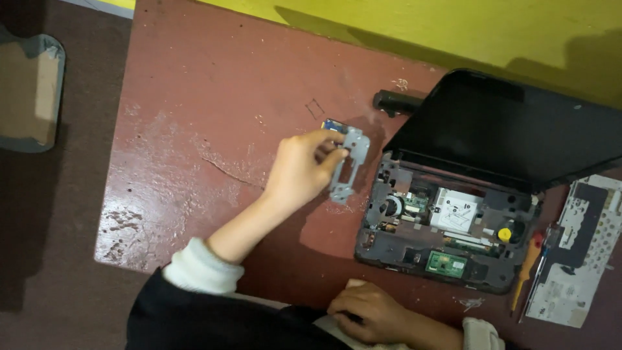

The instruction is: The person uses a yellow screwdriver to remove screws from the internal components of a disassembled laptop. They remove a metal bracket and a small circuit board, placing them on the table next to the laptop chassis.

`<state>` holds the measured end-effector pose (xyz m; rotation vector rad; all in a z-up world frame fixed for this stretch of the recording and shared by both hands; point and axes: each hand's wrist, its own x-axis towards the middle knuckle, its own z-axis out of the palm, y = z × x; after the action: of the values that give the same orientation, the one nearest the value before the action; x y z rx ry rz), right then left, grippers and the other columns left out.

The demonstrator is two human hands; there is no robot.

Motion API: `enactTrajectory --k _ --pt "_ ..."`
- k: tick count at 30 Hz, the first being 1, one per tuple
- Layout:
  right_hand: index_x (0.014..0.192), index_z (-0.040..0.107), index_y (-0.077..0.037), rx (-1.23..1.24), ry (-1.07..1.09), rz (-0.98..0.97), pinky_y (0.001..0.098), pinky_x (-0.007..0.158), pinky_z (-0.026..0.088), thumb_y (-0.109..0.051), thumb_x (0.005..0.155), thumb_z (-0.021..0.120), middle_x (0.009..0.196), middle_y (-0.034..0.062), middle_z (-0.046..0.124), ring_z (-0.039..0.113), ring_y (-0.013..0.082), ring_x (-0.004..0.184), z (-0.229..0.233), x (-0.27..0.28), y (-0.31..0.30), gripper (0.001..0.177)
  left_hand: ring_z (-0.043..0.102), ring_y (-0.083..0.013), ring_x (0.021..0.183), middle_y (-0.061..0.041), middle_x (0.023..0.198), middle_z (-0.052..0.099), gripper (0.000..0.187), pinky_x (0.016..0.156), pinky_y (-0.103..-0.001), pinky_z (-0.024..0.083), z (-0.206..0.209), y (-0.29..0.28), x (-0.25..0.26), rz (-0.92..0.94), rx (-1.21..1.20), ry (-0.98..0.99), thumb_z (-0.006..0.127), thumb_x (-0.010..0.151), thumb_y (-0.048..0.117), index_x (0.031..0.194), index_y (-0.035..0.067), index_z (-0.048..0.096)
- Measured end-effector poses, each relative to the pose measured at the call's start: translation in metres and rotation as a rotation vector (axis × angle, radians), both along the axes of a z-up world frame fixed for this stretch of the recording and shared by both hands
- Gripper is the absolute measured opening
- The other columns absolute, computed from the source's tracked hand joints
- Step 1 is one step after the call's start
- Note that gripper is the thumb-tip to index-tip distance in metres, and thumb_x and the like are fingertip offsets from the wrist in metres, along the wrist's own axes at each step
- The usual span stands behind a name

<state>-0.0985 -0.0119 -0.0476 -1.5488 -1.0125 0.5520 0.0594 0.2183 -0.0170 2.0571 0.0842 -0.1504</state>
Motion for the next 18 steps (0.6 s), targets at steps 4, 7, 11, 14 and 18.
enactTrajectory --k 4,7,11,14,18 --pt "0.101 0.065 -0.003 0.000 0.013 0.004 0.0395 0.068 0.050 -0.011 0.103 0.056 0.084 0.0106 0.067 0.061 0.0288 0.064 0.004 0.003 0.001 0.012 0.077 -0.0194 0.072 -0.008 0.091 0.080 0.022 0.072 -0.033 0.064 -0.013 -0.021 0.009 -0.025 0.015 -0.043 0.072 0.089 0.014 0.109 0.005 0.074" --pt "0.100 0.067 -0.003 -0.010 0.008 0.001 0.0386 0.068 0.049 -0.014 0.104 0.054 0.084 0.0095 0.066 0.059 0.0274 0.063 0.003 0.002 0.000 0.017 0.078 -0.0211 0.073 -0.005 0.088 0.080 0.024 0.075 -0.038 0.061 -0.021 -0.030 0.012 -0.022 0.087 -0.060 0.070 0.089 0.015 0.111 0.006 0.073" --pt "0.101 0.068 -0.003 0.001 0.001 -0.012 0.0379 0.066 0.049 -0.009 0.102 0.059 0.086 0.0089 0.068 0.060 0.0262 0.063 0.001 0.000 0.000 0.011 0.075 -0.0303 0.072 -0.009 0.088 0.080 0.025 0.070 -0.042 0.058 -0.036 -0.035 0.014 -0.006 0.183 -0.135 0.071 0.089 0.014 0.112 0.005 0.072" --pt "0.100 0.067 -0.002 0.023 -0.004 -0.023 0.0380 0.066 0.049 -0.008 0.101 0.060 0.086 0.0084 0.069 0.060 0.0260 0.062 0.004 0.002 0.002 0.009 0.067 -0.0398 0.059 -0.014 0.076 0.071 0.025 0.056 -0.048 0.056 -0.030 -0.038 0.008 -0.028 0.288 -0.202 0.063 0.096 0.013 0.119 0.003 0.067" --pt "0.101 0.066 -0.001 0.032 -0.017 -0.007 0.0381 0.066 0.048 -0.006 0.102 0.058 0.087 0.0098 0.067 0.059 0.0260 0.064 0.000 0.001 0.001 0.009 0.057 -0.0446 0.044 -0.016 0.062 0.062 0.030 0.039 -0.051 0.050 -0.029 -0.042 -0.003 -0.044 0.444 -0.304 0.059 0.098 0.005 0.128 0.004 0.062"
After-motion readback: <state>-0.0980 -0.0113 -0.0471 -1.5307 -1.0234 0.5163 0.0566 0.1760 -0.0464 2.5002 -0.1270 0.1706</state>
